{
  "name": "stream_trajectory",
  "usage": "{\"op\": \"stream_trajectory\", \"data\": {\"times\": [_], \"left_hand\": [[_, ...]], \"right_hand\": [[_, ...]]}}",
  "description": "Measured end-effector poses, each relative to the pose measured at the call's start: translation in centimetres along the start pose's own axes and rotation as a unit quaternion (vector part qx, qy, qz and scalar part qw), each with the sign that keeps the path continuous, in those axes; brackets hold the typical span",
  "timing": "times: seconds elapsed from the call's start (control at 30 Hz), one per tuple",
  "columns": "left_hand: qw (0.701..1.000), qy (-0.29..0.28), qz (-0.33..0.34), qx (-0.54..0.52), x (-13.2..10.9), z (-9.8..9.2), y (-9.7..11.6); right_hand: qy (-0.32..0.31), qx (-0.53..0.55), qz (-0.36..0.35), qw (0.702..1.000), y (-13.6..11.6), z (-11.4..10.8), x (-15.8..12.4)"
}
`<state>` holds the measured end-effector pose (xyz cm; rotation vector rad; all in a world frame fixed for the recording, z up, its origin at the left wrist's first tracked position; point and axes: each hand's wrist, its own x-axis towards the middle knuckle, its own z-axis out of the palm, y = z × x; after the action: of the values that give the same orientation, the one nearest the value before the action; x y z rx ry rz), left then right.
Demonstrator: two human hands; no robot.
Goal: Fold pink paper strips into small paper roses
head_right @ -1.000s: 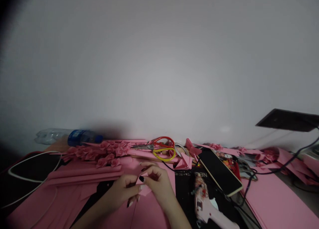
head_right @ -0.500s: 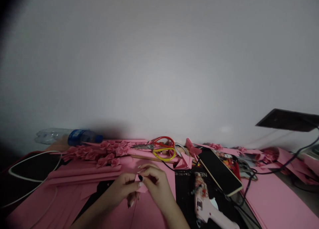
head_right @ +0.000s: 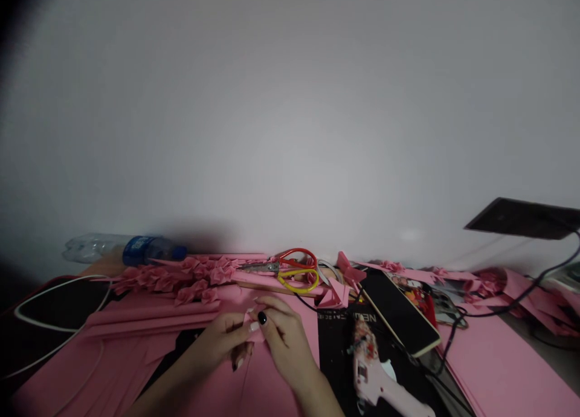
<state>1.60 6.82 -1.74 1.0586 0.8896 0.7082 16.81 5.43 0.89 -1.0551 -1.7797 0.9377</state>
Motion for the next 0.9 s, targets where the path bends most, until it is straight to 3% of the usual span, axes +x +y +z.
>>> {"op": "stream_trajectory", "data": {"times": [0.1,0.3,0.57,0.9], "left_hand": [[1.0,0.006,-0.003,-0.008,-0.1,0.2,0.4],[1.0,0.002,0.007,0.006,-0.7,0.7,0.9],[0.999,-0.013,0.025,0.03,-1.0,1.0,0.6],[0.999,0.0,0.01,0.041,-0.7,0.9,0.7]], "right_hand": [[0.008,0.014,0.003,1.0,0.1,0.1,0.0],[0.134,0.085,0.064,0.985,0.9,0.3,0.3],[0.018,0.049,0.104,0.993,1.5,0.7,0.2],[0.015,0.088,0.115,0.989,1.2,0.8,0.2]]}}
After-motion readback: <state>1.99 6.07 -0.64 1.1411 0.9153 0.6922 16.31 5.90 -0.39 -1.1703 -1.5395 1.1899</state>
